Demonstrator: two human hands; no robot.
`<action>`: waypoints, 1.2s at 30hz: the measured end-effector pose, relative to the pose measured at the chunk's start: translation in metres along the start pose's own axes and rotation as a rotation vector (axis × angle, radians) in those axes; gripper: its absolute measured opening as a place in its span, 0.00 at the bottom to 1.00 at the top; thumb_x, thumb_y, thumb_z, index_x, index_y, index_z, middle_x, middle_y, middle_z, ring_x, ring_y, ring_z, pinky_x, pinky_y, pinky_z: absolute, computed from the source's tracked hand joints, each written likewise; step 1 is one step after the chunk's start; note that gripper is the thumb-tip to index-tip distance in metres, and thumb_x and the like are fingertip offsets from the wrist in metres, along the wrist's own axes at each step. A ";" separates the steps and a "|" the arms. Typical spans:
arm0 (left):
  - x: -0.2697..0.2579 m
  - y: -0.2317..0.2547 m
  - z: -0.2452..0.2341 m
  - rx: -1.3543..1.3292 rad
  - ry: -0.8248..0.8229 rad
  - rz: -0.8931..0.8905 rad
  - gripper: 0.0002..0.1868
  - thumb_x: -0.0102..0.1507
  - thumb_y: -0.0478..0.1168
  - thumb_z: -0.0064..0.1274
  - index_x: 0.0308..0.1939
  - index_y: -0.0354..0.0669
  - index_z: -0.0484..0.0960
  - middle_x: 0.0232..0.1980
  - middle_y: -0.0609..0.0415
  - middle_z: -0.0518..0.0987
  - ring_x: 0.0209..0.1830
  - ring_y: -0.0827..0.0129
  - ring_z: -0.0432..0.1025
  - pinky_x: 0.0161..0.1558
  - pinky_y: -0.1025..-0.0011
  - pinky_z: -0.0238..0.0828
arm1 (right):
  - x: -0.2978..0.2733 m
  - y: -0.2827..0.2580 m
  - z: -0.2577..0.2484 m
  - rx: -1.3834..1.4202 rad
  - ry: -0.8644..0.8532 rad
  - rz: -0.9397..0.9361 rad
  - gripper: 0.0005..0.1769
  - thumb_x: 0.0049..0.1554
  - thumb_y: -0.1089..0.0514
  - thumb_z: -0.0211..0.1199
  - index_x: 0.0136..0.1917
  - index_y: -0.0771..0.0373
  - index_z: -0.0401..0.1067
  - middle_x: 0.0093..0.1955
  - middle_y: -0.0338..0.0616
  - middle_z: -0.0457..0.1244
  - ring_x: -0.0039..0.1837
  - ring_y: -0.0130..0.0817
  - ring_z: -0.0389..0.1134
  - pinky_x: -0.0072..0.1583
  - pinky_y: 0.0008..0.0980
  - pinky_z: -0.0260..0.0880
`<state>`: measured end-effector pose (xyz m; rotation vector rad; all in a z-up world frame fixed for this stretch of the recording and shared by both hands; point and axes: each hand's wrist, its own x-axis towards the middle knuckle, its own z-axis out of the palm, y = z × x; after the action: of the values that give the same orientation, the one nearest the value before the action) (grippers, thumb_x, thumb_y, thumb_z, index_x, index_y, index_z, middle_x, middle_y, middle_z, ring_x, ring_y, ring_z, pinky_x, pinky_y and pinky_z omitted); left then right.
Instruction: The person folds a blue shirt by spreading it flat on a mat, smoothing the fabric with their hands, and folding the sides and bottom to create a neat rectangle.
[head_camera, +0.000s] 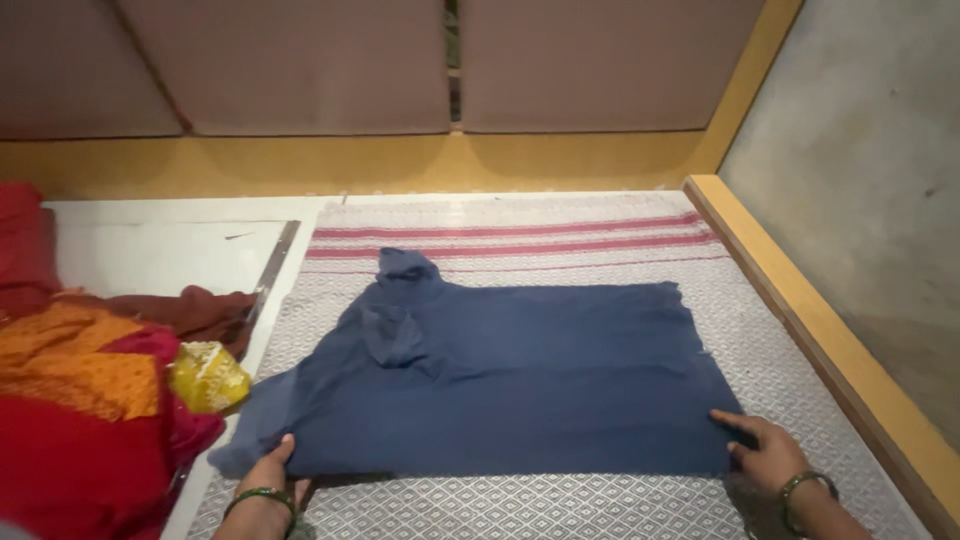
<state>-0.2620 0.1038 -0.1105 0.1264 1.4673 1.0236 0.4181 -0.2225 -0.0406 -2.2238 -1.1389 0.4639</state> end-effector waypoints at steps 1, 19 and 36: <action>0.002 0.003 -0.005 -0.072 -0.027 -0.004 0.22 0.61 0.45 0.60 0.58 0.50 0.75 0.51 0.54 0.81 0.44 0.60 0.78 0.37 0.61 0.79 | 0.003 0.002 -0.004 -0.077 -0.030 0.045 0.34 0.52 0.67 0.69 0.68 0.40 0.76 0.64 0.42 0.71 0.63 0.36 0.74 0.66 0.32 0.73; 0.006 0.034 -0.109 1.276 -0.402 -0.519 0.18 0.60 0.44 0.72 0.43 0.39 0.81 0.37 0.51 0.82 0.32 0.67 0.74 0.37 0.71 0.78 | -0.106 0.023 -0.040 -0.729 -0.447 0.093 0.33 0.54 0.57 0.67 0.70 0.31 0.69 0.73 0.32 0.63 0.75 0.28 0.65 0.78 0.30 0.60; -0.175 0.069 -0.043 1.792 -0.362 0.395 0.38 0.42 0.55 0.77 0.52 0.45 0.84 0.57 0.50 0.85 0.58 0.62 0.79 0.60 0.66 0.74 | -0.160 -0.274 0.113 -0.716 -0.592 -0.708 0.43 0.57 0.47 0.67 0.80 0.52 0.52 0.85 0.45 0.41 0.83 0.44 0.42 0.79 0.43 0.42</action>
<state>-0.2944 0.0141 0.0569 1.7907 1.5960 -0.3386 0.0972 -0.1893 0.0553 -2.0298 -2.6080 0.4550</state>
